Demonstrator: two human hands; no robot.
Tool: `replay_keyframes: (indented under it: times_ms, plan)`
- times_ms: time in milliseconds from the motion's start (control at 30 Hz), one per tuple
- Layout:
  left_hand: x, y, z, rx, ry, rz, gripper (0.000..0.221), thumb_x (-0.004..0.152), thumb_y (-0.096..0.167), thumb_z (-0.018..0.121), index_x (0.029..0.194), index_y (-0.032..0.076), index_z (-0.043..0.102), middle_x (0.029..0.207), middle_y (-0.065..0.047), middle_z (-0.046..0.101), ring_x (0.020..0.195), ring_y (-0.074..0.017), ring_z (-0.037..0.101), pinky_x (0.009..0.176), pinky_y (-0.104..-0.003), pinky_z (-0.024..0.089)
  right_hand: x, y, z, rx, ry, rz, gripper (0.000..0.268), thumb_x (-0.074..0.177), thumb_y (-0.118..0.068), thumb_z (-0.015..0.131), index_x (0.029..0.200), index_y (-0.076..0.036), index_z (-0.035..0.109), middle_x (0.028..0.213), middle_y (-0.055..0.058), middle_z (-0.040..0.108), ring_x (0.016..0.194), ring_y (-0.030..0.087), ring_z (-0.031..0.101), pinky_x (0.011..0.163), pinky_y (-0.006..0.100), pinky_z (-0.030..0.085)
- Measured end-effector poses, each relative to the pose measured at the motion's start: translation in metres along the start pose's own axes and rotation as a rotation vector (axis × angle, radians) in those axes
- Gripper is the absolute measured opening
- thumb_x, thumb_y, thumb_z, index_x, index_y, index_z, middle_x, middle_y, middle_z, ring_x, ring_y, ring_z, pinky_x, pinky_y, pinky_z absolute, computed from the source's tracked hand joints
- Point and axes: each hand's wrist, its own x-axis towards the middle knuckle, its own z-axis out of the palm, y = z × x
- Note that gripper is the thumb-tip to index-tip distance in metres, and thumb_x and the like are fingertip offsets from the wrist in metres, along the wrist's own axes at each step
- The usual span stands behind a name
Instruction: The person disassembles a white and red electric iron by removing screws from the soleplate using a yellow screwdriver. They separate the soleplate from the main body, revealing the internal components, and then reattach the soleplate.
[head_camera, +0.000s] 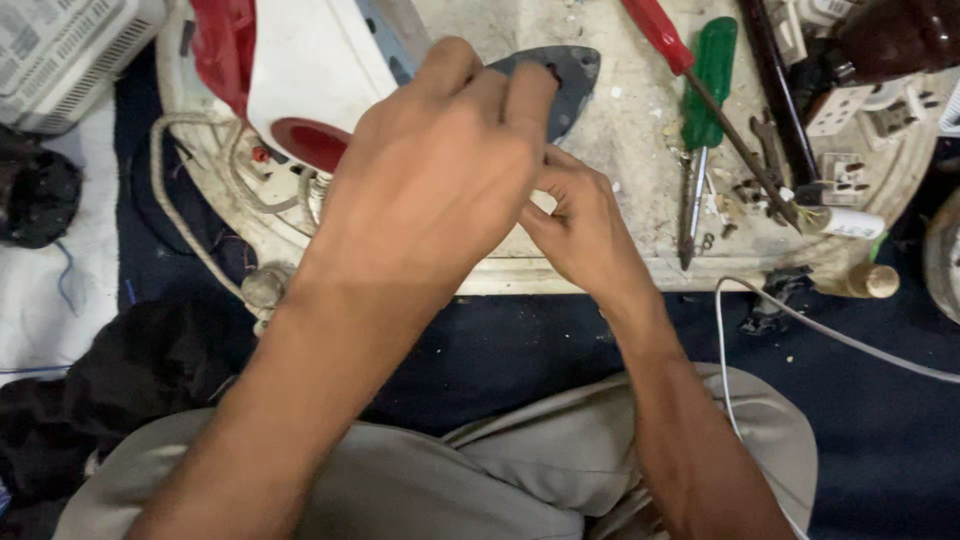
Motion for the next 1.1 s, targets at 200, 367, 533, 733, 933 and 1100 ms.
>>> replay_keyframes:
  times_ms: [200,367,533,733,933,1100]
  plan:
    - [0.005,-0.008,0.019,0.175,0.036,0.039,0.019,0.083,0.015,0.071,0.098,0.006,0.065,0.081,-0.006,0.071,0.085,-0.0207,0.069,0.063,-0.033,0.055,0.006,0.026,0.008,-0.009,0.055,-0.105,0.018,0.091,0.000,0.071,0.109,0.000,0.073,0.100,0.011,0.078,0.090,0.011,0.072,0.075,0.029,0.056]
    - [0.005,-0.012,0.024,0.290,0.072,0.032,0.023,0.079,0.018,0.073,0.097,0.005,0.066,0.067,-0.003,0.068,0.066,-0.0163,0.069,0.055,-0.030,0.051,0.009,0.044,0.015,0.107,0.025,-0.003,0.014,0.090,-0.002,0.070,0.104,0.001,0.074,0.087,0.009,0.078,0.079,0.004,0.063,0.067,0.028,0.052]
    - [0.004,-0.011,0.029,0.330,0.161,0.047,0.033,0.072,0.018,0.075,0.098,0.000,0.067,0.057,-0.001,0.063,0.056,-0.0128,0.065,0.054,-0.026,0.049,0.006,0.048,0.016,0.021,0.027,-0.031,0.007,0.091,-0.005,0.072,0.092,0.003,0.072,0.076,0.009,0.075,0.071,0.009,0.067,0.062,0.030,0.052]
    - [0.003,-0.004,0.036,0.378,0.109,0.014,0.030,0.074,0.017,0.078,0.097,0.000,0.067,0.051,0.001,0.058,0.046,-0.0091,0.059,0.047,-0.024,0.046,0.007,0.046,0.017,-0.066,0.054,-0.010,0.011,0.089,-0.007,0.070,0.090,0.004,0.070,0.072,0.013,0.072,0.067,0.019,0.073,0.058,0.035,0.053]
    - [0.001,-0.002,0.041,0.388,0.093,-0.016,0.029,0.077,0.016,0.078,0.097,-0.001,0.066,0.049,0.000,0.057,0.043,-0.0083,0.058,0.041,-0.024,0.044,0.007,0.049,0.016,-0.083,0.056,-0.060,0.015,0.088,-0.009,0.070,0.092,0.005,0.069,0.078,0.017,0.073,0.071,0.024,0.075,0.060,0.037,0.054]
    - [0.003,0.000,0.040,0.408,0.040,-0.024,0.034,0.080,0.019,0.077,0.102,-0.004,0.064,0.049,0.000,0.057,0.043,-0.0077,0.059,0.040,-0.024,0.044,0.009,0.050,0.020,-0.147,0.079,-0.061,0.014,0.092,-0.010,0.070,0.091,0.004,0.070,0.079,0.021,0.072,0.074,0.032,0.076,0.061,0.040,0.054]
